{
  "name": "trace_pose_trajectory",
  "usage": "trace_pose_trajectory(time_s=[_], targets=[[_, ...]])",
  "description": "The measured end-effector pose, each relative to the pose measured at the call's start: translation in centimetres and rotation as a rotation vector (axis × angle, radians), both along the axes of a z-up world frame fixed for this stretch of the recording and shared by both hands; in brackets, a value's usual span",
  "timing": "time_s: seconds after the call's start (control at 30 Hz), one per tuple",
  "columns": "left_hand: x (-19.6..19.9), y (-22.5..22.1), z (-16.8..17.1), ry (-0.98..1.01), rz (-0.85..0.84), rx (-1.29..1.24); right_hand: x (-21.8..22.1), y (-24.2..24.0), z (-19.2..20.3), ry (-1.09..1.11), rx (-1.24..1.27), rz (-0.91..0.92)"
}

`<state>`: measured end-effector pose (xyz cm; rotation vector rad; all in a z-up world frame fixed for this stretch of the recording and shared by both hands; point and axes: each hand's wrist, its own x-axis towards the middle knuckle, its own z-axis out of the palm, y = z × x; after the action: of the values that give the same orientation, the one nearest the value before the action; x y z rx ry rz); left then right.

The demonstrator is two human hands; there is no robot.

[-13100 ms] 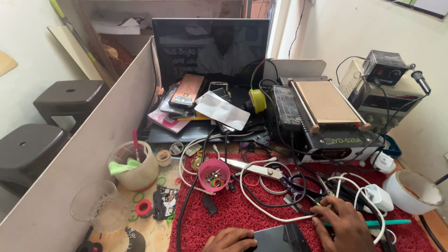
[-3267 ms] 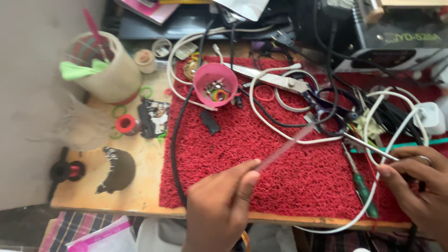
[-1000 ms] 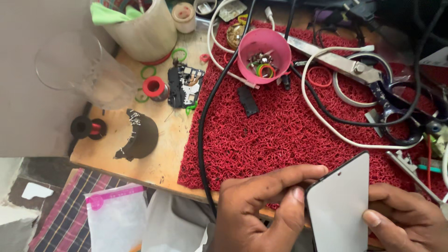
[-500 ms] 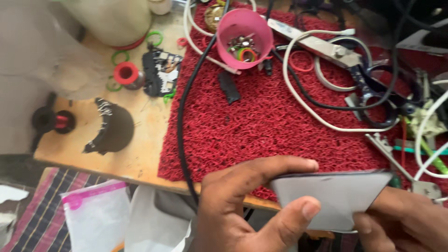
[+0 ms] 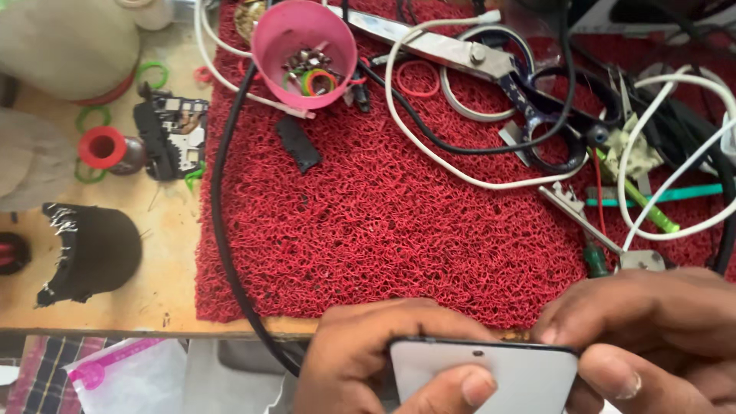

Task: The person handles a white smartphone, peels off a protective film from the screen, and uses a metal prying tool to separate the screen assembly from the phone's frame. The person then removes the screen and places it on the workbench.

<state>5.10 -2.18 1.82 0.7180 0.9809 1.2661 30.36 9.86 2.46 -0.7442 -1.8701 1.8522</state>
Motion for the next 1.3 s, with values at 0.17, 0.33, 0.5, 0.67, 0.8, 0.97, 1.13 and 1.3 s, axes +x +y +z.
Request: trace_pose_trajectory(time_s=[0.17, 0.33, 0.5, 0.67, 0.8, 0.97, 1.13, 1.3], targets=[[-0.1, 0.0, -0.3, -0.237, -0.082, -0.204, 0.0, -0.7, -0.4, 0.003, -0.436, -0.098], [-0.4, 0.4, -0.1, -0.371, -0.127, -0.224, 1.0, -0.8, -1.3, 0.007, -0.539, -0.138], [-0.6, 0.5, -0.1, -0.366, -0.134, -0.177, 1.2, -1.0, -1.9, 0.009, -0.581, -0.173], [-0.6, 0.2, -0.3, -0.36, -0.145, -0.173, 1.6, -1.1, -2.2, 0.027, -0.588, -0.175], [-0.2, 0.7, -0.8, -0.409, -0.136, -0.151, 1.1, -1.0, -2.1, 0.098, -0.369, -0.069], [1.8, 2.4, -3.1, -0.661, -0.159, -0.119, -1.6, -0.8, -0.6, 0.158, -0.111, -0.075], [1.5, 1.9, -4.2, -0.684, -0.247, -0.173, -2.0, 1.3, 0.7, 0.101, 0.381, 0.177], [0.8, 1.9, -3.2, -0.664, -0.315, -0.18, -1.1, 0.2, -0.6, 0.084, 0.584, 0.068]])
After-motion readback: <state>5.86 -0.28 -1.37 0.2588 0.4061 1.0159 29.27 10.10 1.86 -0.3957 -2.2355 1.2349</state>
